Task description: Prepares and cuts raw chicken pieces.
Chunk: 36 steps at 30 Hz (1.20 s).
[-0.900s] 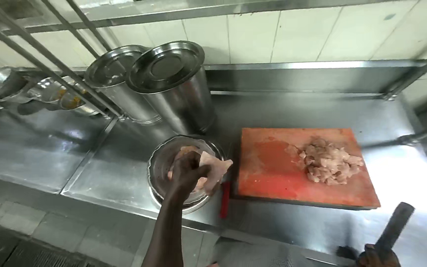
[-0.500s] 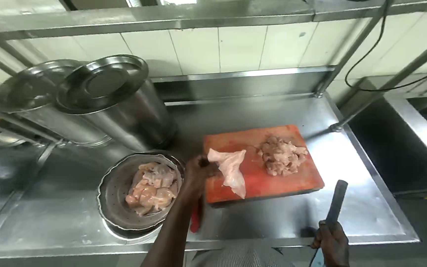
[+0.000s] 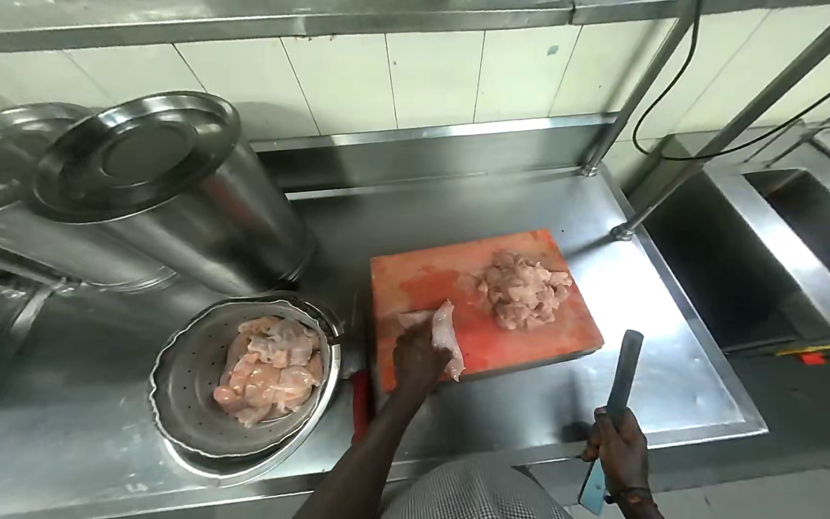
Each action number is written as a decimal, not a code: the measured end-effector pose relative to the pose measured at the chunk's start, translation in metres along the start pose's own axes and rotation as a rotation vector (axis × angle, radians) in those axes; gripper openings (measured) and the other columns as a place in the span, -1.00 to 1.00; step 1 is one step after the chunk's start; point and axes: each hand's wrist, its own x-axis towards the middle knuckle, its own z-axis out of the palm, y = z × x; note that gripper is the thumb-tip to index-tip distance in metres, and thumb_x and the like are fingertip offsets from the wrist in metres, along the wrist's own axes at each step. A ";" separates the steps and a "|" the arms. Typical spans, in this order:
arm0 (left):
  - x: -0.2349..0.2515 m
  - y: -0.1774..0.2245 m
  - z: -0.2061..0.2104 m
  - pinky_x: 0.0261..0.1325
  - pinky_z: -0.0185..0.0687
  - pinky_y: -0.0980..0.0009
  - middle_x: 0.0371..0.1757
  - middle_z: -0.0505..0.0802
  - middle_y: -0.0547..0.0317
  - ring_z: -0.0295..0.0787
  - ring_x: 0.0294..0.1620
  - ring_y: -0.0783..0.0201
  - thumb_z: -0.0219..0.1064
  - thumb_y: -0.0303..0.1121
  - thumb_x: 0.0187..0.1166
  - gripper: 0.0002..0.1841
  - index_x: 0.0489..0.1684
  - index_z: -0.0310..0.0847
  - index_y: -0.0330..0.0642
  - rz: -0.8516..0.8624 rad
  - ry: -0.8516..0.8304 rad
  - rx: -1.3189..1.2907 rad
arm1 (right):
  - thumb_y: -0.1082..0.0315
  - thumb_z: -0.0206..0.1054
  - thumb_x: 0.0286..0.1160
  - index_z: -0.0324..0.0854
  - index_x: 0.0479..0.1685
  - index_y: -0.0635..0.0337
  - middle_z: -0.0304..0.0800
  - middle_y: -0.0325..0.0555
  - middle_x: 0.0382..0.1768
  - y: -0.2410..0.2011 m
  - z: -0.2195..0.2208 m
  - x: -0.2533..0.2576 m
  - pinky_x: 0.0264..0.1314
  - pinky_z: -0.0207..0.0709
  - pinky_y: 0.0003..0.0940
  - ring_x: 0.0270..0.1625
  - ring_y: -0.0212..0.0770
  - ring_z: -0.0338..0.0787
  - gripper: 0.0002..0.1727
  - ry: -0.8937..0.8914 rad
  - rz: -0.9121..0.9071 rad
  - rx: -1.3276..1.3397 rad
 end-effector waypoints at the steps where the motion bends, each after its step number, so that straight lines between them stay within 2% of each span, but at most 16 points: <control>1: -0.002 0.002 -0.002 0.24 0.63 -0.27 0.14 0.82 -0.22 0.74 0.21 -0.23 0.54 -0.15 0.45 -0.57 0.17 0.75 -0.24 0.014 0.003 -0.052 | 0.36 0.11 0.79 0.41 -0.03 0.23 0.33 -0.20 -0.83 0.000 0.000 0.000 -0.82 0.58 -0.21 -0.88 -0.21 0.47 -0.89 0.000 0.000 0.003; 3: -0.004 0.006 -0.011 -0.01 0.70 -0.27 -0.08 0.84 -0.23 0.81 -0.04 -0.23 0.50 -0.25 0.48 -0.69 0.02 0.71 -0.26 0.000 -0.048 -0.137 | 0.35 0.12 0.80 0.41 -0.03 0.23 0.33 -0.19 -0.83 0.000 0.000 0.000 -0.83 0.58 -0.21 -0.88 -0.21 0.47 -0.88 -0.003 0.004 0.011; 6: 0.012 0.015 -0.033 0.11 0.67 -0.22 -0.05 0.83 -0.22 0.79 0.01 -0.17 0.52 -0.33 0.44 -0.69 0.05 0.74 -0.31 -0.049 -0.083 -0.240 | 0.35 0.12 0.79 0.41 -0.06 0.21 0.32 -0.22 -0.83 0.001 0.000 0.000 -0.82 0.57 -0.23 -0.89 -0.23 0.46 -0.89 -0.003 -0.004 0.011; 10: 0.010 0.036 -0.069 -0.19 0.68 -0.08 -0.25 0.78 -0.12 0.74 -0.28 -0.03 0.56 -0.33 0.39 -0.74 -0.13 0.69 -0.28 -0.003 -0.036 -0.374 | 0.37 0.11 0.78 0.41 -0.05 0.24 0.33 -0.20 -0.83 0.001 0.000 0.000 -0.83 0.58 -0.22 -0.89 -0.22 0.46 -0.89 0.003 -0.013 0.016; 11: 0.006 0.044 -0.076 -0.25 0.72 -0.01 -0.26 0.78 -0.10 0.75 -0.34 0.02 0.57 -0.34 0.40 -0.72 -0.09 0.67 -0.29 0.017 -0.043 -0.432 | 0.37 0.11 0.78 0.42 -0.04 0.24 0.35 -0.20 -0.83 0.000 0.000 -0.001 -0.82 0.58 -0.22 -0.88 -0.22 0.47 -0.89 0.002 -0.010 0.006; 13: -0.003 0.059 -0.083 -0.28 0.86 0.15 -0.17 0.83 -0.10 0.84 -0.39 0.11 0.56 -0.33 0.50 -0.61 0.17 0.58 -0.30 0.072 -0.102 -0.597 | 0.35 0.12 0.79 0.42 -0.03 0.25 0.37 -0.19 -0.82 -0.001 0.000 0.000 -0.81 0.60 -0.21 -0.88 -0.21 0.50 -0.87 -0.005 -0.004 -0.019; 15: -0.006 0.066 -0.083 -0.15 0.91 0.15 -0.04 0.84 -0.11 0.90 -0.28 0.10 0.48 -0.26 0.61 -0.52 0.42 0.48 -0.25 0.129 -0.182 -0.714 | 0.34 0.11 0.80 0.42 -0.02 0.27 0.36 -0.18 -0.80 -0.001 -0.001 0.000 -0.79 0.61 -0.19 -0.86 -0.20 0.50 -0.85 -0.011 -0.006 -0.042; 18: 0.001 0.062 -0.072 -0.03 0.84 0.12 -0.03 0.88 0.00 0.88 -0.16 0.14 0.40 -0.22 0.68 -0.61 0.36 0.59 -0.21 0.237 -0.137 -0.433 | 0.34 0.12 0.78 0.41 -0.05 0.25 0.34 -0.18 -0.82 0.000 -0.001 0.001 -0.80 0.59 -0.19 -0.87 -0.19 0.47 -0.86 -0.005 0.000 -0.026; 20: 0.004 0.053 -0.060 0.28 0.72 -0.06 0.17 0.86 -0.01 0.83 0.18 0.03 0.45 -0.17 0.60 -0.55 0.41 0.64 -0.13 0.270 -0.172 -0.096 | 0.35 0.12 0.79 0.42 -0.04 0.26 0.35 -0.16 -0.82 -0.002 0.000 0.000 -0.81 0.58 -0.19 -0.87 -0.18 0.48 -0.86 0.001 0.006 -0.017; 21: 0.004 0.046 -0.051 0.43 0.60 -0.15 0.33 0.80 -0.05 0.72 0.38 -0.07 0.51 -0.13 0.53 -0.45 0.49 0.61 -0.09 0.278 -0.203 0.044 | 0.35 0.11 0.80 0.42 -0.03 0.27 0.35 -0.16 -0.82 -0.002 0.000 0.000 -0.81 0.58 -0.20 -0.87 -0.19 0.48 -0.86 0.006 0.005 -0.017; 24: 0.002 0.021 -0.015 0.51 0.44 -0.29 0.52 0.66 -0.16 0.49 0.58 -0.24 0.67 -0.04 0.31 -0.19 0.64 0.49 -0.06 0.377 -0.230 0.259 | 0.34 0.11 0.82 0.42 -0.01 0.26 0.35 -0.17 -0.82 -0.002 0.000 0.000 -0.81 0.60 -0.20 -0.88 -0.19 0.49 -0.85 0.008 0.004 -0.032; 26: 0.007 0.012 0.007 0.50 0.43 -0.26 0.47 0.68 -0.13 0.50 0.57 -0.20 0.65 -0.10 0.32 -0.27 0.57 0.56 -0.07 0.425 -0.234 0.308 | 0.34 0.11 0.82 0.44 -0.02 0.26 0.34 -0.16 -0.82 -0.001 -0.001 0.001 -0.80 0.59 -0.21 -0.88 -0.19 0.48 -0.85 0.008 0.003 -0.044; 28: 0.008 0.012 0.013 0.49 0.48 -0.19 0.31 0.78 -0.14 0.63 0.44 -0.16 0.60 -0.19 0.39 -0.43 0.41 0.65 -0.14 0.428 -0.237 0.276 | 0.34 0.10 0.82 0.43 -0.03 0.26 0.33 -0.17 -0.82 -0.001 0.000 0.001 -0.79 0.59 -0.21 -0.87 -0.19 0.48 -0.86 0.005 0.010 -0.047; 30: 0.001 0.020 0.003 0.29 0.67 -0.13 0.08 0.84 -0.18 0.80 0.17 -0.13 0.60 -0.33 0.41 -0.60 0.18 0.71 -0.25 0.416 -0.250 0.112 | 0.34 0.11 0.82 0.43 -0.03 0.26 0.33 -0.17 -0.83 -0.001 0.000 0.001 -0.80 0.58 -0.21 -0.88 -0.19 0.47 -0.85 0.009 0.014 -0.033; 33: -0.012 0.028 -0.019 -0.09 0.74 -0.08 -0.18 0.79 -0.19 0.78 -0.19 -0.09 0.56 -0.55 0.40 -0.77 -0.08 0.66 -0.32 0.429 -0.255 -0.159 | 0.36 0.11 0.82 0.43 -0.03 0.26 0.34 -0.16 -0.82 -0.001 -0.001 0.001 -0.81 0.59 -0.20 -0.88 -0.18 0.48 -0.87 0.001 0.018 -0.022; 36: 0.016 0.019 -0.018 -0.05 0.70 0.03 -0.22 0.78 -0.11 0.75 -0.20 0.04 0.48 -0.56 0.43 -0.86 -0.14 0.69 -0.36 0.371 -0.234 -0.335 | 0.36 0.11 0.81 0.44 -0.04 0.26 0.35 -0.16 -0.83 -0.001 -0.001 0.001 -0.81 0.58 -0.20 -0.88 -0.18 0.48 -0.87 -0.005 0.000 -0.012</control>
